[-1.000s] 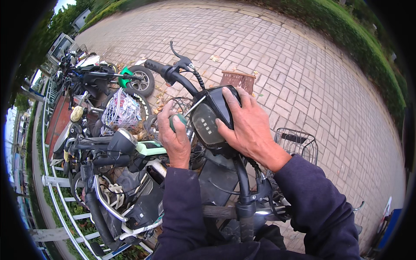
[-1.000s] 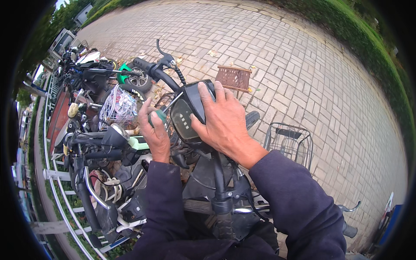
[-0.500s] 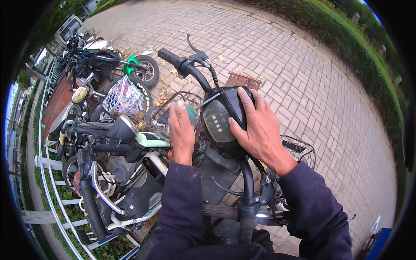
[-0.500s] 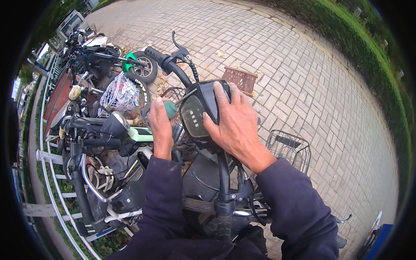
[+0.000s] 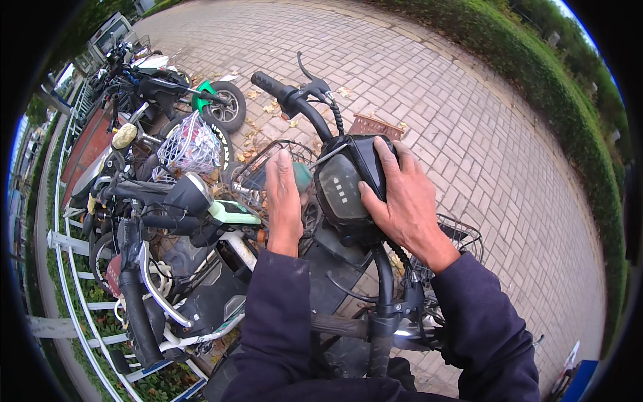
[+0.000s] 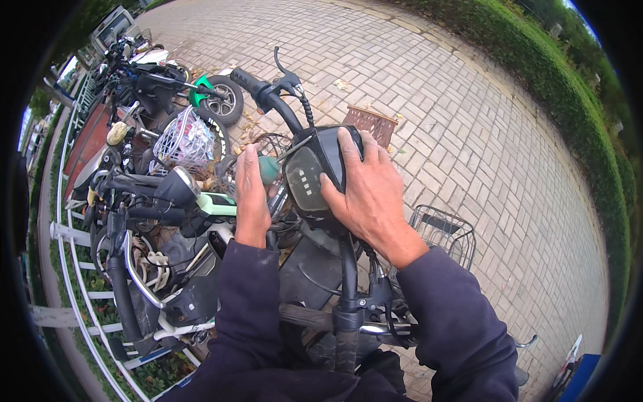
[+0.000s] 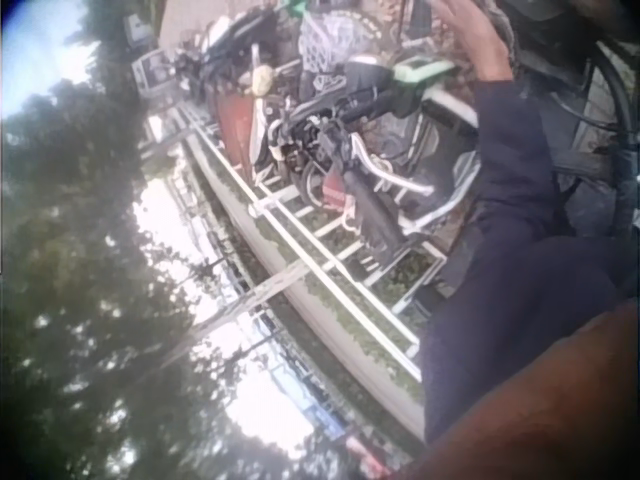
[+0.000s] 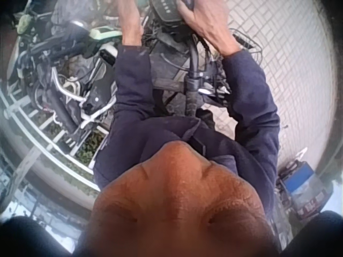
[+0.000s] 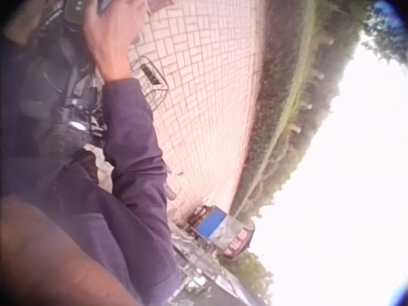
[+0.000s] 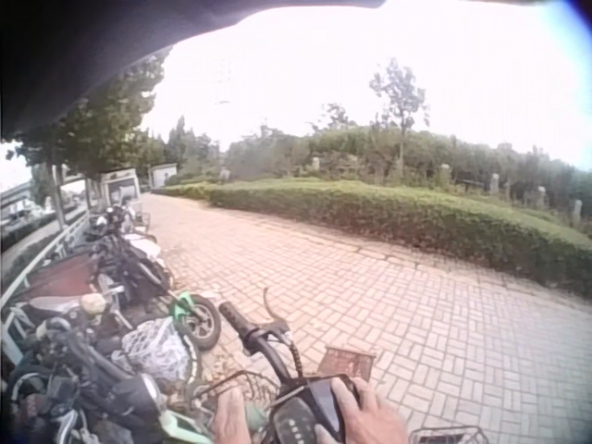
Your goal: The person uses a screwdriver to remove and reattach a control box on a parked scooter. They then walk to another scooter and remove a front basket, placing it on the ground.
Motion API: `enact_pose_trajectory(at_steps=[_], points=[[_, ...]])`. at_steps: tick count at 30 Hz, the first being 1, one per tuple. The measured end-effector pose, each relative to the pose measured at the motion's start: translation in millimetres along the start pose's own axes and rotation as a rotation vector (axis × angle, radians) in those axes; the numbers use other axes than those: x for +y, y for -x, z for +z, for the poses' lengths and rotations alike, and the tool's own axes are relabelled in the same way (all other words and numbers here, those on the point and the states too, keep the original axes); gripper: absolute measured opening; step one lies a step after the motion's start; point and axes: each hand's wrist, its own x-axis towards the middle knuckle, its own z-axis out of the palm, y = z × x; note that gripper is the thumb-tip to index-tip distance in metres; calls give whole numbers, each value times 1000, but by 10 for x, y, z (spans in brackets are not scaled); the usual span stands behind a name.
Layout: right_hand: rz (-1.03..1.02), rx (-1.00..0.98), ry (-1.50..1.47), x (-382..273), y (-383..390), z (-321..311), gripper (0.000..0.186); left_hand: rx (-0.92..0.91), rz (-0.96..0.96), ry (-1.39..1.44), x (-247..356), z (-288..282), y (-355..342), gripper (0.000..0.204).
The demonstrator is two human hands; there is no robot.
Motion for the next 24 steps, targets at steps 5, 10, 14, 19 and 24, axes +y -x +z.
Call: enact_pose_trajectory(at_steps=[5, 10, 14, 19, 24], points=[[0, 15, 23, 7, -1, 16, 74, -71, -16, -398, 21, -102, -115, 51], [8, 29, 4, 5, 12, 15, 74, 101, 610, -552, -187, -39, -136, 33], [13, 24, -5, 3, 16, 11, 73, 45, 684, -481, -155, -22, -80, 36], [0, 33, -1, 7, 11, 25, 73, -3, 161, 11, -53, -12, -66, 54], [10, 19, -6, 16, 12, 41, 73, -39, -237, 400, -16, -40, -175, 53]])
